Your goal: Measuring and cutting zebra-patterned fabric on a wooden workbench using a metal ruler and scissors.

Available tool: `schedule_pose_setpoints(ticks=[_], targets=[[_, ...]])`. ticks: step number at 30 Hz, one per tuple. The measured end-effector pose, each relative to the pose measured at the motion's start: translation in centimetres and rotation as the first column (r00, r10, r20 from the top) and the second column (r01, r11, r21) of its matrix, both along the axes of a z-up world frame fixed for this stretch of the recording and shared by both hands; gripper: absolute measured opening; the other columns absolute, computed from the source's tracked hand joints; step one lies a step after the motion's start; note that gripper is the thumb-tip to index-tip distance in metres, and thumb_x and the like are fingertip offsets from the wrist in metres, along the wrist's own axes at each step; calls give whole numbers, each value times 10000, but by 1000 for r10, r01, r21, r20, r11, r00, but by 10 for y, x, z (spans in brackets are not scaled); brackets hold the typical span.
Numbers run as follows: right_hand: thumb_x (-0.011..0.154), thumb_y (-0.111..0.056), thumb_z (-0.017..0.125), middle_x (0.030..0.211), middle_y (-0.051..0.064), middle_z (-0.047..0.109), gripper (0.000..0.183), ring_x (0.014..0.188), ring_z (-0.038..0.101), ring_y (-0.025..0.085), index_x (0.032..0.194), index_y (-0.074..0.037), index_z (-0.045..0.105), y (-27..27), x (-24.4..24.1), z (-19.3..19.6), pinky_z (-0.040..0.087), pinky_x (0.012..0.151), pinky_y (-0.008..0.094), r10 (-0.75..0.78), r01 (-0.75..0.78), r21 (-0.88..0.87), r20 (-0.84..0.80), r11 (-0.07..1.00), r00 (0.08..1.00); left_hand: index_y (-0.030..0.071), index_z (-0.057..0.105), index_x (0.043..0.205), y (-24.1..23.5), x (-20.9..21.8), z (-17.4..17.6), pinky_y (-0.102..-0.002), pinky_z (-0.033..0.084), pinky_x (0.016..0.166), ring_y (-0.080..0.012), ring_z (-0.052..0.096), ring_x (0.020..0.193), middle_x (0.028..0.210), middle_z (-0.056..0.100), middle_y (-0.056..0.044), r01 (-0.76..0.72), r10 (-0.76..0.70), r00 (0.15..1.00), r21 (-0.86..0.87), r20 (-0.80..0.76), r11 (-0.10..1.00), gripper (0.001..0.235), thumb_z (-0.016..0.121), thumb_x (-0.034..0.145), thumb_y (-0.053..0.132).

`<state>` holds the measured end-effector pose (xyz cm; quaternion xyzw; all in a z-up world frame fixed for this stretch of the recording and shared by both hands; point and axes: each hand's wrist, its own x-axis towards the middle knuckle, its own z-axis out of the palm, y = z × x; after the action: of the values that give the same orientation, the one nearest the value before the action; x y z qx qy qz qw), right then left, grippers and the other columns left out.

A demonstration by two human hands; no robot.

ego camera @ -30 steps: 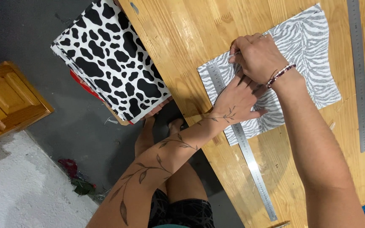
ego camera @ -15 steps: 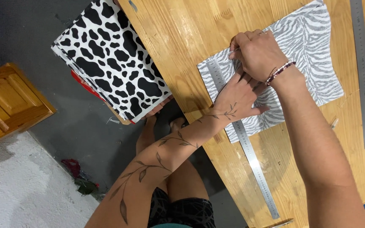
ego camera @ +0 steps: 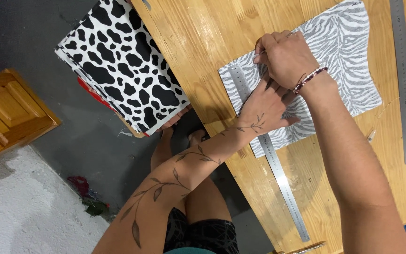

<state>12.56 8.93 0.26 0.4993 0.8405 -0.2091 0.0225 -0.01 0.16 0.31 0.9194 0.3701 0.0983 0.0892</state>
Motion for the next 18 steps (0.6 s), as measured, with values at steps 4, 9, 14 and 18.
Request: schedule_pose_setpoints(ticks=[4, 9, 14, 18], targets=[[1009, -69, 576, 917, 83, 698, 76, 830, 629, 360, 1050, -95, 634, 0, -3, 4, 400, 796, 473, -4, 4, -5, 16, 1000, 1000, 163, 534, 1433, -2, 2, -14, -477, 235, 1206, -306, 384, 1408, 1480, 517, -122, 2, -2, 999, -5, 53, 1000, 816, 385, 921, 781], [1027, -124, 599, 937, 140, 684, 59, 849, 614, 390, 1069, -95, 630, -1, -2, 1, 411, 806, 494, -3, 3, 9, 52, 1000, 999, 156, 485, 1488, -3, 3, -14, -487, 202, 1227, -320, 341, 1448, 1541, 447, -134, 13, -11, 999, -33, 49, 999, 820, 323, 956, 760], [1030, -95, 584, 956, 133, 685, 56, 822, 597, 380, 1067, -108, 623, -4, -3, 0, 396, 793, 487, -1, 0, 61, 28, 998, 1000, 136, 618, 1349, 0, 1, -12, -462, 284, 1172, -286, 443, 1364, 1413, 583, -121, 1, 1, 989, -15, 151, 1000, 760, 303, 960, 707], [1015, -92, 603, 949, 128, 679, 65, 806, 595, 380, 1069, -116, 630, -5, -2, -2, 401, 781, 489, 9, -10, 94, 15, 995, 1000, 138, 587, 1399, 0, 0, -12, -457, 280, 1184, -283, 417, 1396, 1457, 550, -117, 9, -6, 985, -20, 175, 1000, 748, 307, 979, 689]])
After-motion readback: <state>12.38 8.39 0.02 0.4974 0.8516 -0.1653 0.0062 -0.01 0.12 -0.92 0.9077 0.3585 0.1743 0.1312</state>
